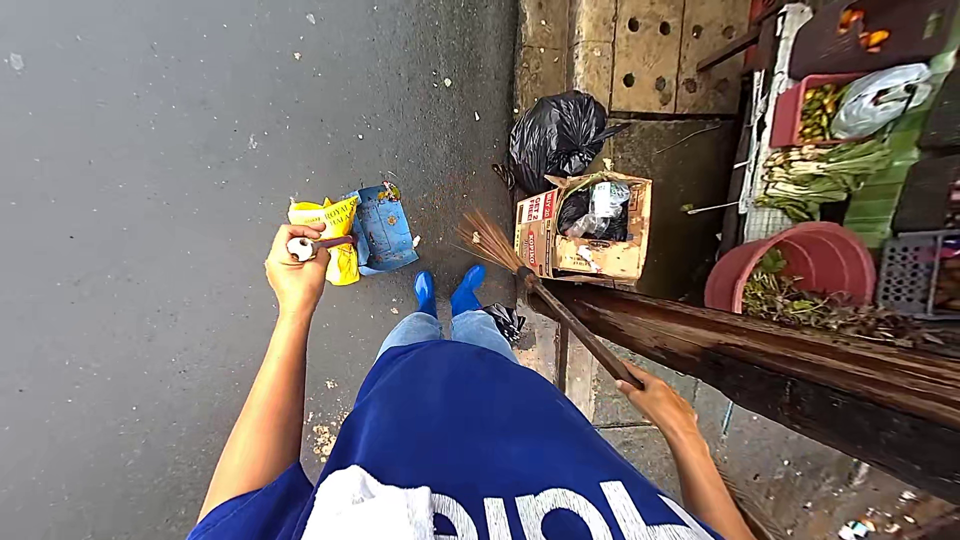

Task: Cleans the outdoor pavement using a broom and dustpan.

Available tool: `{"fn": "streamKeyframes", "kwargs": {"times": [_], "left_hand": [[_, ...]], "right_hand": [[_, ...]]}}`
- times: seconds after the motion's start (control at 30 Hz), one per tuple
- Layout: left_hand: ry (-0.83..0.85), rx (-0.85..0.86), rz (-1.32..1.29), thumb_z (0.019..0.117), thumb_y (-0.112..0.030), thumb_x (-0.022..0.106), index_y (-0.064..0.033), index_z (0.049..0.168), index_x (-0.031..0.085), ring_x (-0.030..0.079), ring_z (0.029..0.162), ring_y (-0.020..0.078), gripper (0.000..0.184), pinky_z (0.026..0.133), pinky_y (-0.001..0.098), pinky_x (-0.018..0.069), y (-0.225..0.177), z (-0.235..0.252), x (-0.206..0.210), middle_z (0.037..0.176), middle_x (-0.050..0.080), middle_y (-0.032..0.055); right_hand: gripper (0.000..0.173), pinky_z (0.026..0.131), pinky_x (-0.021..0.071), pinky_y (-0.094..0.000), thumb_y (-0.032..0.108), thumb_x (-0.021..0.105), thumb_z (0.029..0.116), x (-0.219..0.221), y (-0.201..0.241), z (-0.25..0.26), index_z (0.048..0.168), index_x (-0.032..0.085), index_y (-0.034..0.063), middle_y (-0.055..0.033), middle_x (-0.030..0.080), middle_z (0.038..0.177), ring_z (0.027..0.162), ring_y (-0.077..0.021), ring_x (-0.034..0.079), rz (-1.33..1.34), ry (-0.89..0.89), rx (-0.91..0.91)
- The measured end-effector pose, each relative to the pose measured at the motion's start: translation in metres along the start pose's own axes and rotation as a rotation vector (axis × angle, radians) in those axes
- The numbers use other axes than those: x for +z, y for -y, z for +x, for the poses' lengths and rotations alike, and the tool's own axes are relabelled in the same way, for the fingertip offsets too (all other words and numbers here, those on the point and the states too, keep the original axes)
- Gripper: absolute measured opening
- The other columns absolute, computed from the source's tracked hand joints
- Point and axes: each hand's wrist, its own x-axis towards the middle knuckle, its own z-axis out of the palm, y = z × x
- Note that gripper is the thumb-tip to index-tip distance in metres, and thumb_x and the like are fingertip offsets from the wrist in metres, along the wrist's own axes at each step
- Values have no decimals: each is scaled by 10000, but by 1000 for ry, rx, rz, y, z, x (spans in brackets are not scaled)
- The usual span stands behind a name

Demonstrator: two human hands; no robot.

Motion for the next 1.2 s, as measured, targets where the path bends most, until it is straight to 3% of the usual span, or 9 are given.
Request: {"fn": "streamKeyframes", "kwargs": {"times": [0.13, 0.23, 0.47, 0.57, 0.67, 0.77, 0.9, 1.1, 1.2], "left_hand": [[27, 6, 20, 806, 20, 642, 43, 1025, 629, 674, 1151, 197, 220, 986, 403, 530, -3, 0, 6, 1199, 713, 174], [20, 0, 47, 811, 21, 640, 47, 1035, 639, 672, 1164, 231, 226, 1000, 452, 517, -6, 1, 11, 1204, 714, 181], [4, 8, -84, 807, 92, 621, 40, 1009, 576, 651, 1187, 176, 213, 1022, 387, 524, 2, -2, 5, 1250, 678, 154], [-16, -16, -93, 804, 105, 616, 46, 1001, 564, 658, 1178, 172, 211, 1010, 378, 534, -2, 1, 5, 1236, 684, 159], [-57, -36, -80, 793, 99, 599, 83, 1053, 561, 659, 1155, 173, 264, 976, 360, 536, -7, -3, 13, 1228, 683, 191], [-77, -20, -40, 813, 84, 613, 61, 1158, 544, 672, 1133, 178, 352, 958, 374, 540, -7, 3, 12, 1238, 693, 176], [-37, -49, 77, 847, -4, 627, 19, 1229, 559, 683, 1101, 196, 389, 924, 416, 540, -5, 1, 13, 1235, 707, 143], [-14, -71, 114, 844, -42, 636, -3, 1064, 673, 666, 1176, 263, 227, 985, 530, 505, -4, 7, 16, 1234, 713, 140], [-45, -119, 112, 839, -19, 641, -14, 1046, 679, 676, 1156, 253, 211, 959, 537, 517, -11, 4, 21, 1229, 721, 121]], "right_hand": [[465, 1038, 441, -657, 242, 501, 1057, 37, 89, 40, 1504, 508, 116, -247, 621, 1389, 1302, -438, 585, -56, 77, 33], [454, 1063, 432, -653, 260, 516, 1066, 20, 105, 57, 1508, 529, 157, -233, 625, 1392, 1297, -434, 589, -90, 156, -162], [490, 1013, 412, -710, 248, 548, 1073, -108, 95, 47, 1556, 485, 188, -309, 633, 1333, 1251, -536, 579, -199, -186, -176], [614, 913, 481, -721, 68, 537, 1019, -95, 146, 109, 1606, 358, 97, -368, 562, 1374, 1210, -581, 580, -247, -370, -126], [534, 980, 474, -689, 163, 524, 1052, -76, 183, 147, 1542, 407, -13, -351, 566, 1392, 1268, -535, 573, -320, -311, -165], [486, 987, 427, -748, 235, 597, 1020, -92, 154, 126, 1471, 539, 65, -332, 633, 1308, 1241, -546, 585, -326, -172, -278], [532, 1032, 399, -721, 246, 546, 1066, -126, 84, 83, 1587, 440, 257, -287, 626, 1366, 1273, -520, 574, -248, -165, -199], [625, 991, 476, -660, 105, 543, 1015, -92, 147, 113, 1608, 348, 94, -317, 532, 1454, 1277, -510, 573, -337, -275, -63], [565, 991, 449, -705, 177, 616, 982, -98, 155, 126, 1527, 490, 102, -310, 602, 1374, 1259, -520, 582, -406, -212, -220]]}}
